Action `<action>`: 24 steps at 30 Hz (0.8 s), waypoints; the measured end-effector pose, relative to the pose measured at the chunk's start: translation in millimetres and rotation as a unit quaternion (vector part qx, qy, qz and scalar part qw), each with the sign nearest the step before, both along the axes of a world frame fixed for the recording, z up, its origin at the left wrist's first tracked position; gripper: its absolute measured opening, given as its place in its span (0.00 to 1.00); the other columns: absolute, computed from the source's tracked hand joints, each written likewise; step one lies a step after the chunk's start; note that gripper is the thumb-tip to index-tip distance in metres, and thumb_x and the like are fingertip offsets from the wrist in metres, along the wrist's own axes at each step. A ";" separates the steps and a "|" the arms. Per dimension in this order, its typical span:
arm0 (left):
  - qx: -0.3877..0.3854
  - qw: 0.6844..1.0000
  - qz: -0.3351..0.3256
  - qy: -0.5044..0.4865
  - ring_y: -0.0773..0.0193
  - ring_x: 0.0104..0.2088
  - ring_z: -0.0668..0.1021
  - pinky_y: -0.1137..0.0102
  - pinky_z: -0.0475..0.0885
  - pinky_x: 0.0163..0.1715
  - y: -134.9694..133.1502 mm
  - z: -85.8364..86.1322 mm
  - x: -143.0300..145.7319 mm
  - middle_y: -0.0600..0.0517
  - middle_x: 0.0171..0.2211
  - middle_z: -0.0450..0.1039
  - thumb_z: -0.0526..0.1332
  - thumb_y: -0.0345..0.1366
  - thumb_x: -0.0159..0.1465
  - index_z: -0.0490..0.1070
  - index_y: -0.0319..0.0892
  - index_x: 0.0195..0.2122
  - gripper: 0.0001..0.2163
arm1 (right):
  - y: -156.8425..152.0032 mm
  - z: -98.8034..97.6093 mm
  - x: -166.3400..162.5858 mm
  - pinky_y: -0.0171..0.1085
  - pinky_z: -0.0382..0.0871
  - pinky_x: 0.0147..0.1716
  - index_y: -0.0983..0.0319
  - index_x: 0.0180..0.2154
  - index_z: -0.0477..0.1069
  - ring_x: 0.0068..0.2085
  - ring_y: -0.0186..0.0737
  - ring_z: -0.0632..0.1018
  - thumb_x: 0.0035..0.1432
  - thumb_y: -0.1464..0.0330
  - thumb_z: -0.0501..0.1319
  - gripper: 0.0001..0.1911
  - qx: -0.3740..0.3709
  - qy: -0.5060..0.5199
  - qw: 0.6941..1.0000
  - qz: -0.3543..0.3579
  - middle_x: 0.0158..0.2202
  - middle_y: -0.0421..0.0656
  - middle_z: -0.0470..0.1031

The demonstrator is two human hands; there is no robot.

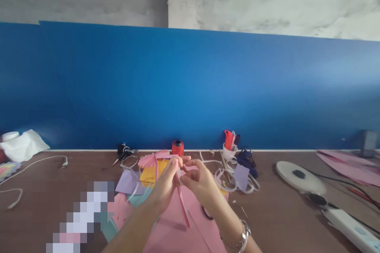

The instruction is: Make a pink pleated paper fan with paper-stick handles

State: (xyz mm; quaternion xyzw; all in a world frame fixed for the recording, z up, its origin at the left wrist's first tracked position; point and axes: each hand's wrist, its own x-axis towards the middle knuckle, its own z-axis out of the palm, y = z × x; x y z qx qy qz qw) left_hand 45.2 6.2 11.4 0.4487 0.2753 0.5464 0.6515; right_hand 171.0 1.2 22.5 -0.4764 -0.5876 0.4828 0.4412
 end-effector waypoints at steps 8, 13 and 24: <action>-0.010 1.000 -0.013 0.006 0.54 0.52 0.67 0.63 0.63 0.45 2.7 1.1 -1.5 0.49 0.55 0.63 0.50 0.49 0.64 0.61 0.44 0.31 0.14 | 2.7 -3.1 0.7 0.32 0.56 0.25 0.61 0.37 0.61 0.22 0.31 0.66 0.48 0.71 0.59 0.12 0.000 0.004 1.000 0.011 0.21 0.34 0.69; -0.010 1.000 -0.013 -0.003 0.54 0.52 0.68 0.63 0.64 0.45 1.1 3.2 -0.4 0.49 0.54 0.63 0.52 0.50 0.64 0.61 0.44 0.31 0.14 | 1.3 -1.1 -1.3 0.31 0.55 0.24 0.61 0.36 0.61 0.21 0.30 0.65 0.47 0.71 0.59 0.12 0.001 0.005 1.000 0.012 0.19 0.32 0.67; -0.007 0.999 -0.036 -0.029 0.57 0.47 0.71 0.65 0.63 0.44 -1.2 6.5 -1.0 0.50 0.52 0.65 0.53 0.49 0.64 0.60 0.44 0.31 0.13 | 3.2 -6.2 -2.0 0.32 0.56 0.24 0.60 0.35 0.59 0.22 0.31 0.65 0.47 0.71 0.59 0.12 0.018 -0.003 1.000 0.007 0.19 0.32 0.65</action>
